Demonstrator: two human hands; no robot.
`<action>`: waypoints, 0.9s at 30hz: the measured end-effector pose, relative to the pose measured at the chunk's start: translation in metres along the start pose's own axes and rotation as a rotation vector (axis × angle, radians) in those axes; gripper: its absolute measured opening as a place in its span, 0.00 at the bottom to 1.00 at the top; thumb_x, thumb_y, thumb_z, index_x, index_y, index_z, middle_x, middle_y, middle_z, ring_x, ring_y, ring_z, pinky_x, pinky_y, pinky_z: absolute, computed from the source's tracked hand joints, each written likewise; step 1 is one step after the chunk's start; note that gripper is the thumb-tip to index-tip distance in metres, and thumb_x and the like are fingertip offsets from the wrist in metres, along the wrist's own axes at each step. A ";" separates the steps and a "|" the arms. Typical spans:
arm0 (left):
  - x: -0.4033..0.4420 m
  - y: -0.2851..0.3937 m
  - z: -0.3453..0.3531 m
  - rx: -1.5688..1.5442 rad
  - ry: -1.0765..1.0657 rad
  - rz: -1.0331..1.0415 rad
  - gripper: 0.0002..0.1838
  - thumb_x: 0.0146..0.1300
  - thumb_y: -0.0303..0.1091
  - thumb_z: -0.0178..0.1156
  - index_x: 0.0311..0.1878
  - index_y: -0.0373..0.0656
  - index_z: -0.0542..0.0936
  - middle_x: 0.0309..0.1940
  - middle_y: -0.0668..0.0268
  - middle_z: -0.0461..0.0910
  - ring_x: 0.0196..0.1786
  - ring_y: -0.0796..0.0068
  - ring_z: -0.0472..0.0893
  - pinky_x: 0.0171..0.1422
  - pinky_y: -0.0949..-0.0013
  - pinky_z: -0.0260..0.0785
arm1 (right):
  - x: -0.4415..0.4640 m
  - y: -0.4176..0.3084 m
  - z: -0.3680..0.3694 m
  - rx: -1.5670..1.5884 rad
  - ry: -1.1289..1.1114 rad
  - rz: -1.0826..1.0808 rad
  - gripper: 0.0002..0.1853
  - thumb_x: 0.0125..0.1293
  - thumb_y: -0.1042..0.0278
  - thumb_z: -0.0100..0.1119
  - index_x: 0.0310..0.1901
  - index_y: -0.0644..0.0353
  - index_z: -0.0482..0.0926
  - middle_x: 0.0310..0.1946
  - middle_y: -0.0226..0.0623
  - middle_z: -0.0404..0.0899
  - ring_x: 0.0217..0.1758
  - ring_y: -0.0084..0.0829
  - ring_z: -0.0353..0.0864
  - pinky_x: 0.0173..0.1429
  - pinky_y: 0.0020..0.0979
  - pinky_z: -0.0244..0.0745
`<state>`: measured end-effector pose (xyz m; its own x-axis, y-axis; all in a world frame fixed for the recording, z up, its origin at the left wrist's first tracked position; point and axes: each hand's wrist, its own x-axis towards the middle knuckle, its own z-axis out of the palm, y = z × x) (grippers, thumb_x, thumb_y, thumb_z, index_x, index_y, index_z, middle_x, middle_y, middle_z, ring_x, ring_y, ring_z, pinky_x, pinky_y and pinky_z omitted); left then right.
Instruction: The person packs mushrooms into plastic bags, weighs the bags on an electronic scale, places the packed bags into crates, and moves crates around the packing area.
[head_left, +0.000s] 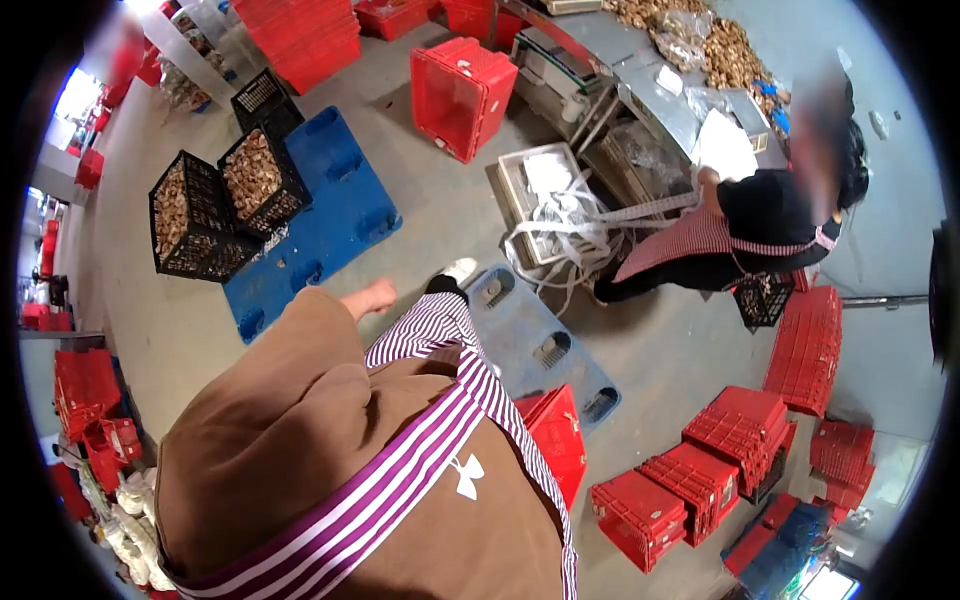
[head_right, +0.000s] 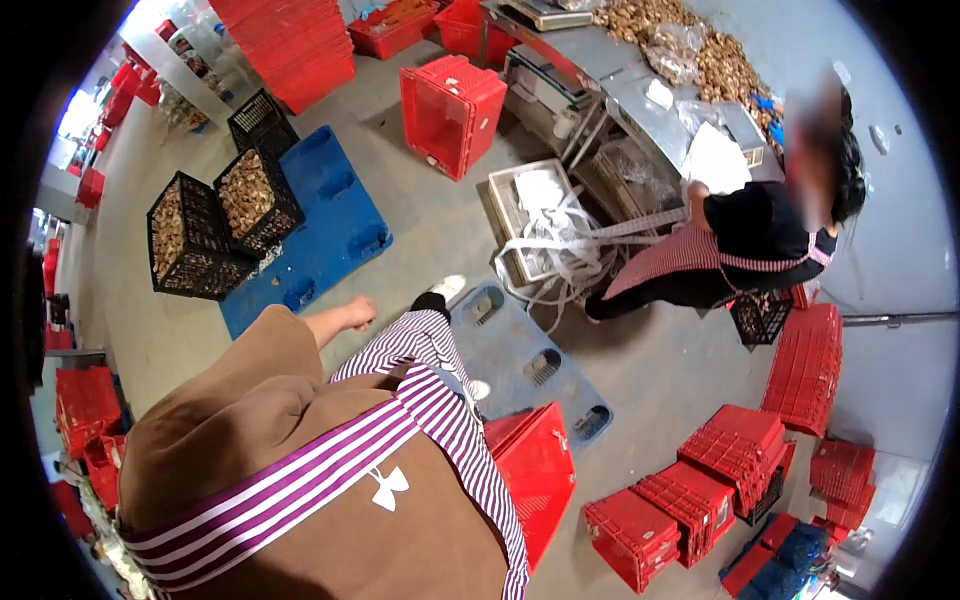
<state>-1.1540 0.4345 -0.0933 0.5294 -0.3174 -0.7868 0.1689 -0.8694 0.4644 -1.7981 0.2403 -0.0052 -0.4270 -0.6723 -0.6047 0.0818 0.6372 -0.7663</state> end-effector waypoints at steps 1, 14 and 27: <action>0.005 0.004 -0.009 0.055 -0.006 0.040 0.06 0.55 0.29 0.55 0.29 0.38 0.80 0.18 0.60 0.77 0.15 0.67 0.74 0.17 0.60 0.64 | -0.002 0.001 0.009 -0.005 -0.011 0.000 0.17 0.68 0.54 0.53 0.40 0.62 0.77 0.29 0.38 0.76 0.33 0.37 0.76 0.41 0.42 0.73; 0.154 0.094 -0.117 0.070 -0.335 0.373 0.20 0.58 0.40 0.63 0.53 0.41 0.81 0.36 0.60 0.85 0.34 0.68 0.85 0.39 0.63 0.77 | -0.040 0.028 0.229 0.002 0.005 -0.066 0.17 0.68 0.53 0.53 0.41 0.61 0.77 0.29 0.38 0.76 0.34 0.37 0.76 0.42 0.42 0.74; 0.340 0.124 -0.339 0.218 0.203 0.437 0.17 0.58 0.39 0.61 0.49 0.44 0.82 0.45 0.56 0.85 0.50 0.54 0.83 0.55 0.56 0.74 | -0.071 0.036 0.477 -0.059 -0.072 -0.089 0.18 0.67 0.51 0.54 0.42 0.60 0.77 0.30 0.39 0.76 0.35 0.37 0.77 0.44 0.42 0.74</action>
<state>-0.6709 0.3469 -0.1649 0.6653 -0.6075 -0.4340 -0.2694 -0.7375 0.6193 -1.3351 0.1307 -0.0934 -0.3643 -0.7511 -0.5506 -0.0073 0.5935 -0.8048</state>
